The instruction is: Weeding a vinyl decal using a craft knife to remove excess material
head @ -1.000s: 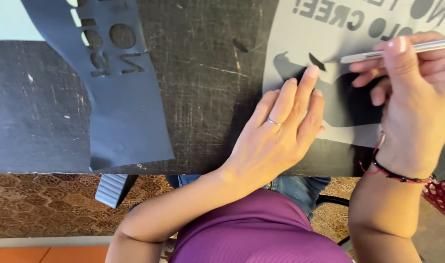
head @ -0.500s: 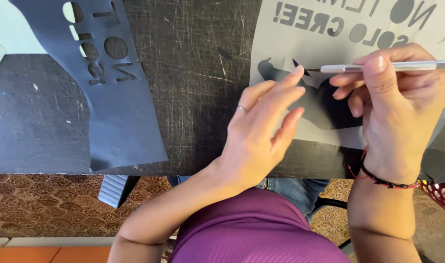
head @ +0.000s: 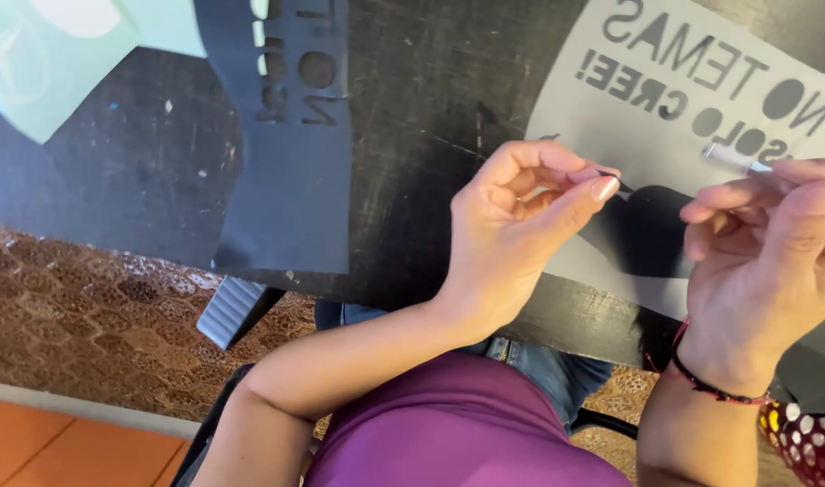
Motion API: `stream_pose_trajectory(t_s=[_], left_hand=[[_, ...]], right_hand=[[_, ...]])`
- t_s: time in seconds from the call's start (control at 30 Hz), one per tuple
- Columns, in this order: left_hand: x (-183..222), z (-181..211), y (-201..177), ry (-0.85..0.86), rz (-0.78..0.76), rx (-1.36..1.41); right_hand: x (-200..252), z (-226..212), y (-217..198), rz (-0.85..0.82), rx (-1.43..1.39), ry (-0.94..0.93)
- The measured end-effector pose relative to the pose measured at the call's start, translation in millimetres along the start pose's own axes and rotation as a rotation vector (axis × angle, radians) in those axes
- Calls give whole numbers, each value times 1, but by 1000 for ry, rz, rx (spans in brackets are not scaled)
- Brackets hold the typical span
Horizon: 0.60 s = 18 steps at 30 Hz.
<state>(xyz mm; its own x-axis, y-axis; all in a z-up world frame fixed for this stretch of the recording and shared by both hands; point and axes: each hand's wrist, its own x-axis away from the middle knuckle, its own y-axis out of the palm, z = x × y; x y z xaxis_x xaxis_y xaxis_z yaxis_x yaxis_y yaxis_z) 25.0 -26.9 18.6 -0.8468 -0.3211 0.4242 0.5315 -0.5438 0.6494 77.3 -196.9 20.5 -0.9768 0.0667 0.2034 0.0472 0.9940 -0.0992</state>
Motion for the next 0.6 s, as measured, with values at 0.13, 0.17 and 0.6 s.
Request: stream_pose_trajectory(t_s=[0.13,0.17,0.6], left_hand=[[5,-1,3,-77,39,135],[7,-1,5,-92,15,202],[23,13,2,-45,-87,-63]], right_hand=[[21,-2,21,-161,77,-223],[28,-2,27,-196,42,-248],[51,4,49,30,-170,-182]])
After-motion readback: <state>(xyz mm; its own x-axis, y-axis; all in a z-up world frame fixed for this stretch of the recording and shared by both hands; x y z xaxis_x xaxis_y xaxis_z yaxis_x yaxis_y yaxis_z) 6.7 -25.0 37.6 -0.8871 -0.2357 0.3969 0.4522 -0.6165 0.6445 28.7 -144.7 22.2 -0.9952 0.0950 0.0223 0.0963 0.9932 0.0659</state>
